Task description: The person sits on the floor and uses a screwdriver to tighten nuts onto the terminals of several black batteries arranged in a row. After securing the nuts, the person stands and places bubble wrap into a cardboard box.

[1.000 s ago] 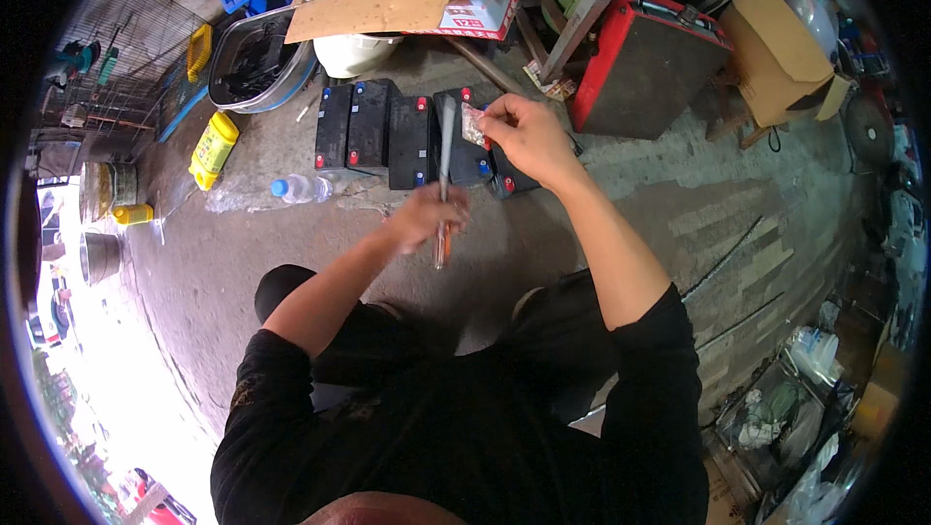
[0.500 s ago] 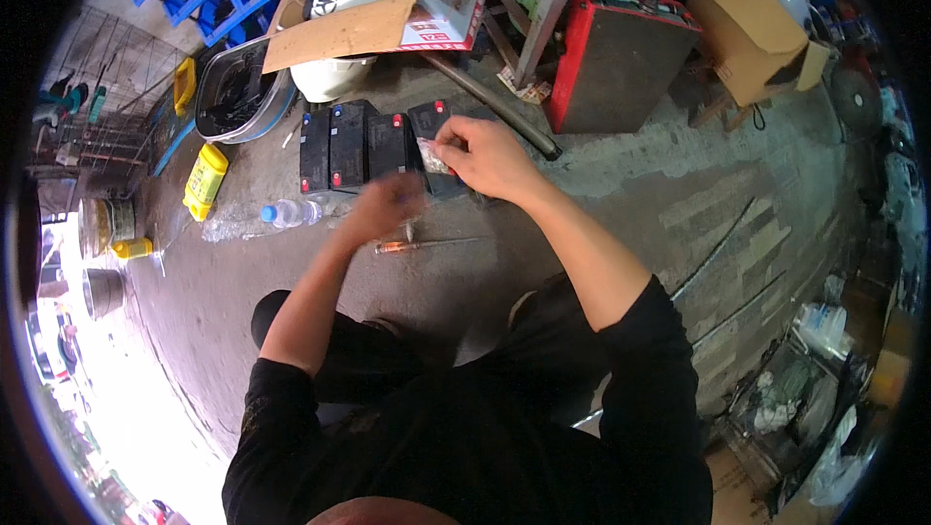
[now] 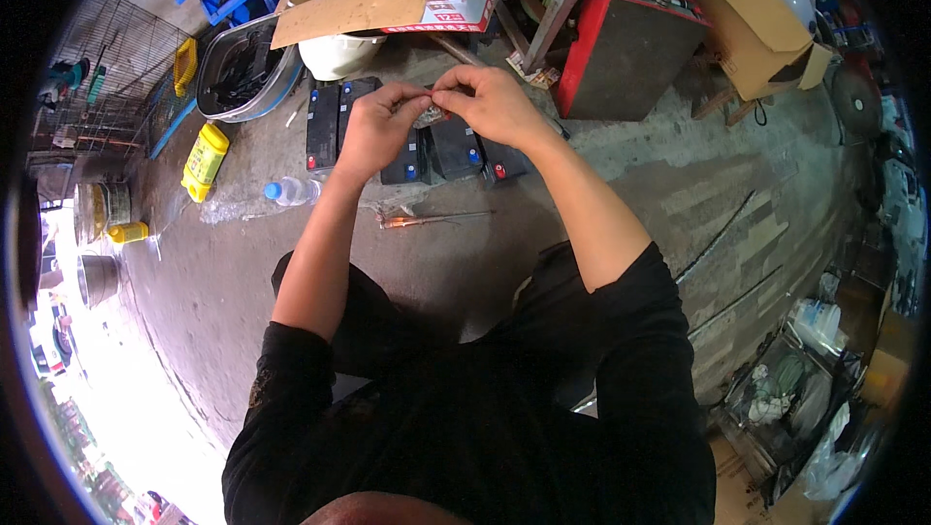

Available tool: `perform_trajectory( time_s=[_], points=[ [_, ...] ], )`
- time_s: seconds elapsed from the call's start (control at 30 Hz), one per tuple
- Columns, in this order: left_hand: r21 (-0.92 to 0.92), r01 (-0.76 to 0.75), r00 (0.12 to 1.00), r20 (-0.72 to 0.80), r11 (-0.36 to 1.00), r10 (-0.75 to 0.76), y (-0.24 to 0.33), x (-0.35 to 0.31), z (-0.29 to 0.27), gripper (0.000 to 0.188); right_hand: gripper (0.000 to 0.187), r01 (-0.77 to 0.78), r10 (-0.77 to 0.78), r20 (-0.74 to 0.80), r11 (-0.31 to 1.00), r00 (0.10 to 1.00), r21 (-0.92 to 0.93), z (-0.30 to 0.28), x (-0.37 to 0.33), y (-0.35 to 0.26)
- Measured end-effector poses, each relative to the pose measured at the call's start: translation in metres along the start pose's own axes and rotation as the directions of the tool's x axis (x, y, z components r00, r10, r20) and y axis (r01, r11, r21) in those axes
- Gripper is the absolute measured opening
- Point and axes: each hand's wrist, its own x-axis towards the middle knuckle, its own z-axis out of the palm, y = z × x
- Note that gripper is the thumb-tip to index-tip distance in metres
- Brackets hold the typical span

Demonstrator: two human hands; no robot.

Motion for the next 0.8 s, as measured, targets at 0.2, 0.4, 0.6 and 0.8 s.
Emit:
perform_trajectory(
  time_s=[0.2, 0.4, 0.6, 0.8],
  points=[
    [0.318, -0.207, 0.972, -0.045, 0.925, 0.233, -0.012, -0.005, 0.000, 0.012, 0.012, 0.349, -0.383, 0.012, 0.828, 0.924, -0.440, 0.014, 0.002, 0.003],
    [0.229, -0.251, 0.955, -0.100, 0.941, 0.279, -0.001, -0.007, -0.001, 0.006, 0.013, 0.270, -0.291, -0.054, 0.932, 0.955, -0.241, 0.018, 0.005, 0.003],
    [0.283, -0.325, 0.883, -0.251, 0.902, 0.397, 0.005, -0.009, 0.009, 0.010, 0.012, 0.014, 0.041, -0.132, 0.919, 0.990, 0.394, 0.032, 0.011, 0.009],
    [0.244, -0.260, 0.889, -0.318, 0.934, 0.330, 0.003, -0.010, 0.017, 0.008, 0.014, -0.108, 0.238, -0.138, 0.786, 0.961, 0.609, 0.038, 0.012, 0.004]
  ],
)
